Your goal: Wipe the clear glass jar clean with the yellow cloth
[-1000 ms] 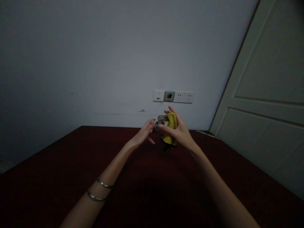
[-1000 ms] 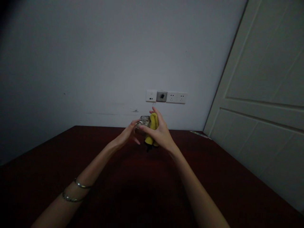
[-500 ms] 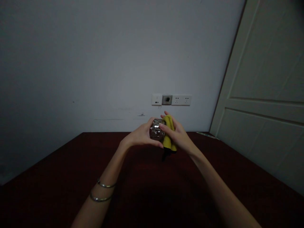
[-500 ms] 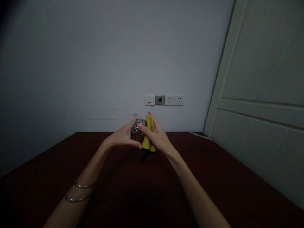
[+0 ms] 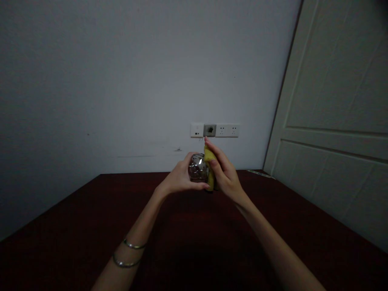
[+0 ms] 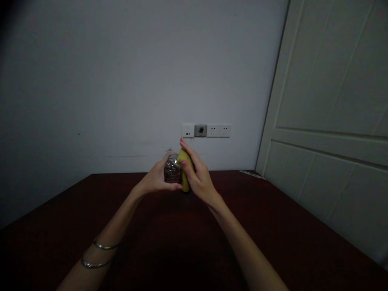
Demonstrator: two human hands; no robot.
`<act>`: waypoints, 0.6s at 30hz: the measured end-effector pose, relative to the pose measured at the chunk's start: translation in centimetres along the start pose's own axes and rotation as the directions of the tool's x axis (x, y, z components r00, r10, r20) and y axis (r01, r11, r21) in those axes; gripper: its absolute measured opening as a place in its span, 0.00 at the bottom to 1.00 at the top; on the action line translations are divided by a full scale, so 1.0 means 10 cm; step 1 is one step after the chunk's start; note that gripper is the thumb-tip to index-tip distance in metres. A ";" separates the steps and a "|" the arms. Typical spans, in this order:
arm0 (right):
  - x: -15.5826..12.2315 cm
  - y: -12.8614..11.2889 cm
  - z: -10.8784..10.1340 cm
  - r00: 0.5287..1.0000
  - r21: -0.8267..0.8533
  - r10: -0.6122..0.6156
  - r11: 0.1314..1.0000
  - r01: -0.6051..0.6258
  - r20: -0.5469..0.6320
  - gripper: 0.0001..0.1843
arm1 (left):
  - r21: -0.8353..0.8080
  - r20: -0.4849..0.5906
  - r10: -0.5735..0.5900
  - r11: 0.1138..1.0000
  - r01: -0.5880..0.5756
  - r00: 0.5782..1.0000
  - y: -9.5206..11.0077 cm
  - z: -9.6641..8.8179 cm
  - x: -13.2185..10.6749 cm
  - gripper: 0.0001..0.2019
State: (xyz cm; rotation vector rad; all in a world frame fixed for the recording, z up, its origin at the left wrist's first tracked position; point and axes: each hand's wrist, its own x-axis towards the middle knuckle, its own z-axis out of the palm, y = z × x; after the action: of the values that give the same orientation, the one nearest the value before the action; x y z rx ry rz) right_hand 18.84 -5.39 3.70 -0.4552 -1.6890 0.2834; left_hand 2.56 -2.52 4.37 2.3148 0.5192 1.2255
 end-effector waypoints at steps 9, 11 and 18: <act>0.04 0.06 0.04 0.972 0.190 0.186 0.969 -0.157 -0.147 0.11 | -0.126 -0.064 -0.060 0.991 0.052 0.996 -0.06 0.08 -0.06 0.33; 0.04 0.02 0.02 0.978 0.162 0.172 0.975 -0.152 -0.117 0.10 | -0.123 -0.059 -0.067 0.991 0.059 0.996 -0.08 0.08 -0.06 0.34; 0.07 -0.01 -0.03 0.990 0.100 0.116 0.989 -0.109 -0.076 0.10 | -0.144 -0.038 -0.027 0.989 0.022 0.999 -0.01 0.06 -0.07 0.36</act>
State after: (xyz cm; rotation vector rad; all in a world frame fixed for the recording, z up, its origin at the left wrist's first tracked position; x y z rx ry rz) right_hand 19.05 -5.16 4.35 -0.4856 -1.5652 0.4209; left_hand 2.69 -2.96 3.60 2.1622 0.4564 1.2576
